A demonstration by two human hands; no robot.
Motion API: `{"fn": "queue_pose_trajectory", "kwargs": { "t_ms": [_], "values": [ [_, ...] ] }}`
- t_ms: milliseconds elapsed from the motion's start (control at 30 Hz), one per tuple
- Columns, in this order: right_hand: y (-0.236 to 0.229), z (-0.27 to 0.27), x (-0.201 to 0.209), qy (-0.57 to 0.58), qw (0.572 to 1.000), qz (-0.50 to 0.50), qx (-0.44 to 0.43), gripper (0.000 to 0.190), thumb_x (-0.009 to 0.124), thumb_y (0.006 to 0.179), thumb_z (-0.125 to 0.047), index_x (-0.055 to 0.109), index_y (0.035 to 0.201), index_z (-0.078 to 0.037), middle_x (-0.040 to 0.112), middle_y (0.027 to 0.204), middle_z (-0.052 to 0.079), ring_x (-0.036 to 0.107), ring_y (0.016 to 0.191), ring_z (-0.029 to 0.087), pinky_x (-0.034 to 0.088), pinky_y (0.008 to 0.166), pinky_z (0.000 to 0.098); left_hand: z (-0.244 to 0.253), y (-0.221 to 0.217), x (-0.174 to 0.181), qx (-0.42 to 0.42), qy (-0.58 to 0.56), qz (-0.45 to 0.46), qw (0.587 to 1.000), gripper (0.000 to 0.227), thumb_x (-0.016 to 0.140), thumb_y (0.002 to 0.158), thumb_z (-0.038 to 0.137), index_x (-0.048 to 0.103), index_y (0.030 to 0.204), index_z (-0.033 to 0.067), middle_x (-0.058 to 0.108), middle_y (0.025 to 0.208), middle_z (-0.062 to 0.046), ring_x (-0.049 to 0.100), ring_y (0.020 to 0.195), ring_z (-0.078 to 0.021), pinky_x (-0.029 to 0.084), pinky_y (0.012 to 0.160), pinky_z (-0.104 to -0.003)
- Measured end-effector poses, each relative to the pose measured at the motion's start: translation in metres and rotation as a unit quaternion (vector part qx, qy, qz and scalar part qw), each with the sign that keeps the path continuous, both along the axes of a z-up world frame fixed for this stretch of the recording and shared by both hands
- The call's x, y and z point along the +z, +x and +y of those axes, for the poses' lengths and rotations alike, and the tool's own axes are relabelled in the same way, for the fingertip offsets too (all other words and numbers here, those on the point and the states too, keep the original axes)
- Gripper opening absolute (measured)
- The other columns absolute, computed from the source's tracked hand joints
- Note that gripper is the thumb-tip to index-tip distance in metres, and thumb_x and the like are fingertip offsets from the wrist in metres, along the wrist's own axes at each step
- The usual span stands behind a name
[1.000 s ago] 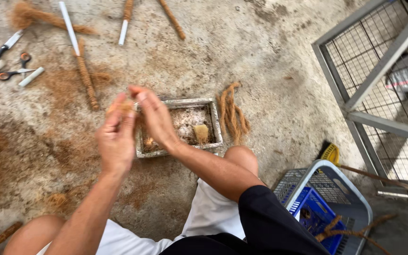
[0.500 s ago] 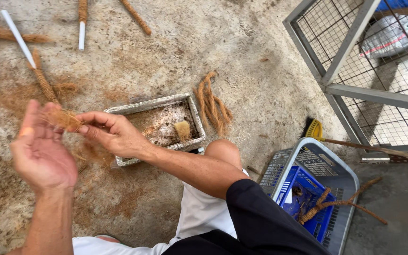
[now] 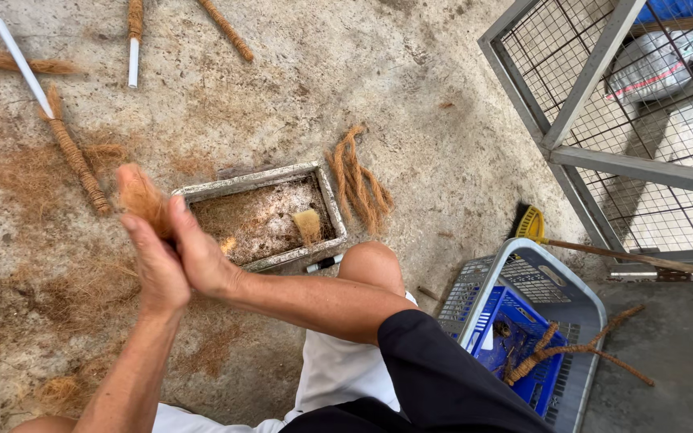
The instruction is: The person sits on the floor and repeatedly picks up small amounts of loose fibrous material. They roll and twist the fibers between their palms to form thin rope-like strands, then place the finished strands on the floor. The process is repeated continuously throughout the clip.
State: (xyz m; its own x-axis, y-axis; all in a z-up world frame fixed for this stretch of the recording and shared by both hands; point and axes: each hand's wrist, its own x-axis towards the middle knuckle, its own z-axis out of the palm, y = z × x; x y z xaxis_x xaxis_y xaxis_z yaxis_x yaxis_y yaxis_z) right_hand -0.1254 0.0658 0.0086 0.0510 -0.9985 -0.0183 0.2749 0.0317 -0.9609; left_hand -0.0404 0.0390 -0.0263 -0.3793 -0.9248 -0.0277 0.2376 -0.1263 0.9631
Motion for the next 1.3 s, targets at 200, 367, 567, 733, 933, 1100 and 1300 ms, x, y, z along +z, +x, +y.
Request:
{"fn": "queue_pose_trajectory", "kwargs": {
  "t_ms": [200, 367, 567, 733, 933, 1100, 1300],
  "values": [
    [-0.029, -0.040, 0.001, -0.174, 0.966, 0.115, -0.154, 0.088, 0.007, 0.111, -0.076, 0.011, 0.171, -0.012, 0.007, 0.177, 0.010, 0.007, 0.168, 0.029, 0.004, 0.144, 0.0582, 0.025, -0.021, 0.031, -0.066, -0.248, -0.078, 0.963, 0.085, 0.012, 0.108, 0.074, 0.007, 0.170, 0.0162, 0.004, 0.181, -0.020, 0.009, 0.169, -0.0348, 0.017, 0.135, -0.063],
    [-0.056, -0.057, -0.006, -0.157, 0.965, -0.034, -0.209, 0.087, 0.016, 0.107, -0.070, 0.011, 0.170, -0.010, 0.007, 0.179, 0.017, 0.010, 0.169, 0.033, 0.003, 0.137, 0.0517, 0.032, -0.020, 0.037, -0.088, -0.139, -0.086, 0.983, 0.064, 0.040, 0.115, 0.041, 0.028, 0.168, 0.0077, 0.040, 0.155, -0.027, 0.041, 0.135, -0.0277, 0.038, 0.110, -0.044],
    [-0.066, -0.052, -0.006, -0.120, 0.973, 0.058, -0.186, 0.078, 0.026, 0.111, -0.063, 0.031, 0.164, -0.006, 0.028, 0.174, 0.019, 0.024, 0.163, 0.033, 0.015, 0.136, 0.0503, 0.019, -0.026, 0.018, 0.051, -0.039, -0.010, 0.998, 0.016, 0.064, 0.111, 0.006, 0.074, 0.121, -0.0019, 0.073, 0.102, -0.002, 0.063, 0.089, -0.0052, 0.054, 0.079, -0.021],
    [-0.060, -0.042, -0.006, -0.089, 0.977, 0.115, -0.155, 0.052, 0.048, 0.112, -0.038, 0.055, 0.150, -0.002, 0.056, 0.157, 0.020, 0.048, 0.151, 0.032, 0.034, 0.129, 0.0471, -0.013, -0.018, 0.020, 0.167, -0.010, 0.097, 0.981, 0.019, 0.068, 0.103, 0.006, 0.074, 0.120, 0.0016, 0.079, 0.115, -0.006, 0.074, 0.105, -0.0086, 0.059, 0.095, -0.022],
    [-0.048, -0.035, -0.003, -0.086, 0.971, 0.219, -0.054, 0.047, 0.067, 0.098, -0.010, 0.057, 0.144, -0.007, 0.068, 0.132, 0.011, 0.066, 0.123, 0.020, 0.065, 0.096, 0.0338, -0.026, -0.001, 0.020, 0.208, 0.018, 0.102, 0.973, 0.024, 0.073, 0.099, 0.004, 0.074, 0.122, -0.0010, 0.079, 0.111, -0.011, 0.074, 0.096, -0.0132, 0.062, 0.089, -0.028],
    [-0.052, -0.035, -0.009, 0.000, 0.995, 0.086, -0.045, 0.035, 0.068, 0.102, -0.007, 0.066, 0.137, -0.005, 0.078, 0.118, 0.012, 0.073, 0.103, 0.025, 0.063, 0.087, 0.0365, -0.030, 0.007, 0.019, 0.196, -0.033, 0.068, 0.978, 0.044, 0.063, 0.098, 0.007, 0.059, 0.141, -0.0015, 0.063, 0.139, -0.019, 0.063, 0.126, -0.0248, 0.056, 0.107, -0.041],
    [-0.054, -0.028, -0.022, -0.034, 0.982, -0.176, 0.064, 0.024, 0.066, 0.109, -0.006, 0.068, 0.132, 0.000, 0.072, 0.129, 0.016, 0.065, 0.129, 0.027, 0.047, 0.119, 0.0493, -0.043, 0.011, 0.018, 0.186, -0.054, -0.003, 0.981, 0.064, 0.036, 0.105, 0.035, 0.037, 0.161, 0.0045, 0.049, 0.161, -0.024, 0.044, 0.152, -0.0358, 0.030, 0.129, -0.054]
  ]
}}
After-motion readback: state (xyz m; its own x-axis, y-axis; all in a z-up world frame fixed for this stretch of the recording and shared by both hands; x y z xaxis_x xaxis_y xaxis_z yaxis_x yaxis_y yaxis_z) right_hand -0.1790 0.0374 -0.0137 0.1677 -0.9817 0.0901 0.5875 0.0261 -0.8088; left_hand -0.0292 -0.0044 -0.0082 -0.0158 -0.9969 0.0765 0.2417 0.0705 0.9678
